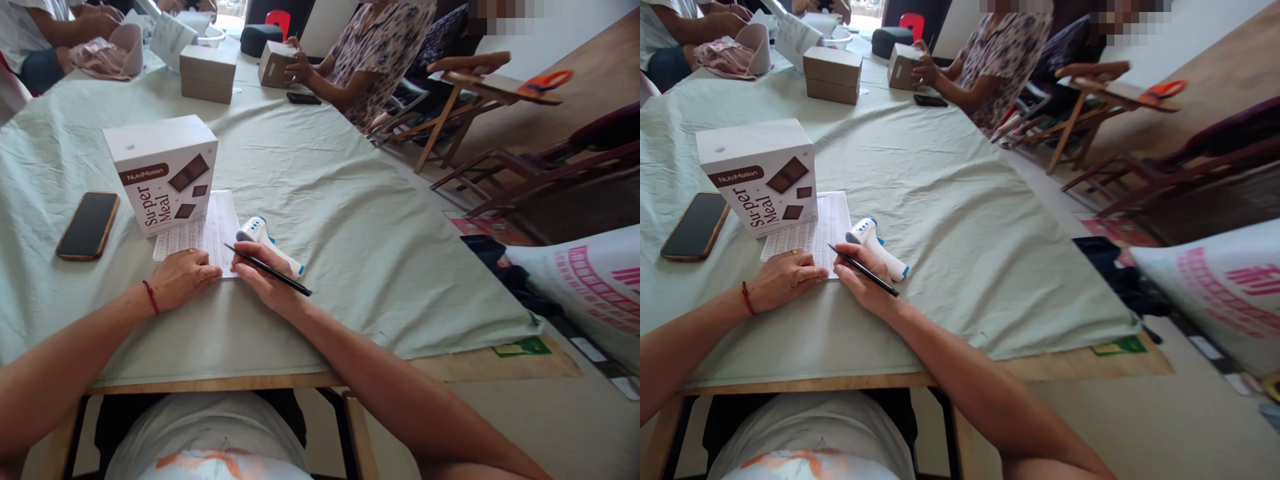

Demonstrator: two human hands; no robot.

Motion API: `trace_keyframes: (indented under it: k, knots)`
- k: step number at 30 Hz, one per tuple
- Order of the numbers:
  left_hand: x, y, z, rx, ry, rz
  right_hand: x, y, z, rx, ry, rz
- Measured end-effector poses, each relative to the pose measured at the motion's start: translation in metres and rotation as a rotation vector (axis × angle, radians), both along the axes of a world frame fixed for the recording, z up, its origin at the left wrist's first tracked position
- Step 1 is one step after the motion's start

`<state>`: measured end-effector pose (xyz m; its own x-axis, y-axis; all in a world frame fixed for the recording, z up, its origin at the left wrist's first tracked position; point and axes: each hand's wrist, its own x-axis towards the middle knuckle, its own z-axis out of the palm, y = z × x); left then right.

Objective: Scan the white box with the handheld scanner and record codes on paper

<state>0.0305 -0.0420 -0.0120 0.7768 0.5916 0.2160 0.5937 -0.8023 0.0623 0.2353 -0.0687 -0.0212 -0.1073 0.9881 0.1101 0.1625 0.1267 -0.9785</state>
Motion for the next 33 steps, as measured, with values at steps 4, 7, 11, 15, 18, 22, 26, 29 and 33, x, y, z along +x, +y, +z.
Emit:
trace_keyframes:
  k: [4, 7, 11, 15, 18, 22, 26, 29, 33]
  knots:
    - [0.0011, 0.0001, 0.0014, -0.024, 0.015, 0.012, -0.0018, 0.0041, -0.0033, -0.001, -0.128, -0.085]
    - [0.0018, -0.0001, 0.0021, -0.031, 0.012, 0.023, -0.0022, 0.0059, -0.0062, 0.04, -0.187, -0.135]
    - [0.0023, -0.0004, 0.0024, -0.033, 0.016, 0.023, -0.0029, 0.0038, -0.0052, 0.065, -0.236, -0.17]
    - [0.002, -0.0004, 0.0012, -0.041, 0.008, 0.024, -0.0029, 0.0015, -0.0041, 0.067, -0.291, -0.166]
    - [0.0018, -0.0005, 0.0002, -0.045, 0.001, 0.026, -0.0026, 0.0012, -0.0048, 0.072, -0.324, -0.141]
    - [0.0023, -0.0008, 0.0004, -0.052, 0.009, 0.037, -0.0034, 0.0013, -0.0052, 0.077, -0.32, -0.131]
    - [0.0029, -0.0009, 0.001, -0.06, 0.026, 0.041, -0.0047, 0.0011, -0.0043, 0.104, -0.302, -0.12]
    - [0.0027, -0.001, 0.0011, -0.05, 0.025, 0.034, -0.005, 0.001, -0.0038, 0.106, -0.309, -0.108]
    - [0.0021, -0.001, 0.0013, -0.037, 0.025, 0.028, -0.0047, 0.0008, -0.0037, 0.117, -0.314, -0.093]
